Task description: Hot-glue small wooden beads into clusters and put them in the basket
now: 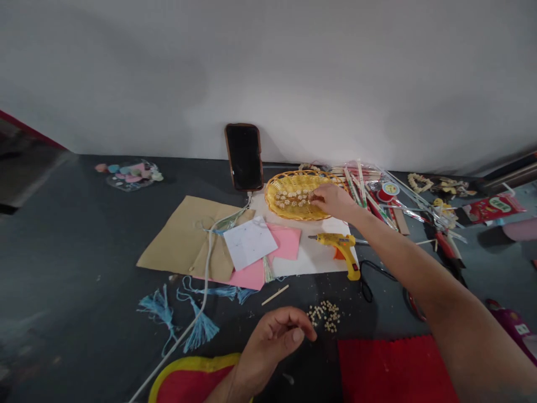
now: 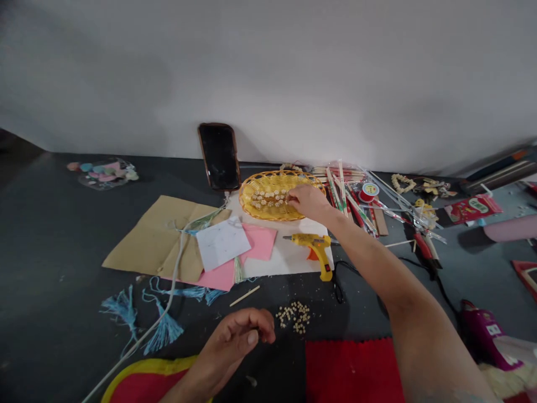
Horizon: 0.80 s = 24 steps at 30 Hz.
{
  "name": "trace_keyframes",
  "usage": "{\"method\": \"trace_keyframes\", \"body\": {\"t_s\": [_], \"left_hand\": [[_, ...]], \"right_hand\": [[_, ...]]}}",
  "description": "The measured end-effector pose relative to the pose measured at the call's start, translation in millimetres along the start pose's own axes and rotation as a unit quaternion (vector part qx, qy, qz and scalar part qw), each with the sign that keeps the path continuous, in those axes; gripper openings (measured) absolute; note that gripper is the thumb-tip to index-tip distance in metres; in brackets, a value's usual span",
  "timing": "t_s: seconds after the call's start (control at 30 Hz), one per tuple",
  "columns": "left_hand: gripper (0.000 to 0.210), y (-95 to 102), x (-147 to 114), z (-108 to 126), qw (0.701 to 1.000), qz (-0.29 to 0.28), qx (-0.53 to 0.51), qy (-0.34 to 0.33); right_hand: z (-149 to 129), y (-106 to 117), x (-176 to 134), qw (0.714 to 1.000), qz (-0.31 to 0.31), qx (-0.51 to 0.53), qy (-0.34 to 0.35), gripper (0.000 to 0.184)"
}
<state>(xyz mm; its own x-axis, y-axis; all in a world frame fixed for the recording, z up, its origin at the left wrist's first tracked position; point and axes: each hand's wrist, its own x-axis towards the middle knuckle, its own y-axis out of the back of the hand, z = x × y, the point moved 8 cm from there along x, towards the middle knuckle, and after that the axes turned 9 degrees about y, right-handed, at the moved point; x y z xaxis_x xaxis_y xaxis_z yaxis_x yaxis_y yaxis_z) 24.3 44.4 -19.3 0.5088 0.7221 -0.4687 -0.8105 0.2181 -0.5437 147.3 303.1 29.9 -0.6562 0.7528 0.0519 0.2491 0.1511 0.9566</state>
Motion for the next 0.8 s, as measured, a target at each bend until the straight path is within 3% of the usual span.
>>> {"method": "trace_keyframes", "body": {"t_s": [0.47, 0.8], "left_hand": [[0.025, -0.1, -1, 0, 1.000, 0.008, -0.016, 0.004], [0.025, -1.5, 0, 0, 1.000, 0.008, -0.008, -0.002]], "right_hand": [[-4, 1, 5, 1.000, -0.011, -0.003, -0.012, 0.009], [8, 24, -5, 0.999, 0.018, -0.010, -0.028, 0.019]]}}
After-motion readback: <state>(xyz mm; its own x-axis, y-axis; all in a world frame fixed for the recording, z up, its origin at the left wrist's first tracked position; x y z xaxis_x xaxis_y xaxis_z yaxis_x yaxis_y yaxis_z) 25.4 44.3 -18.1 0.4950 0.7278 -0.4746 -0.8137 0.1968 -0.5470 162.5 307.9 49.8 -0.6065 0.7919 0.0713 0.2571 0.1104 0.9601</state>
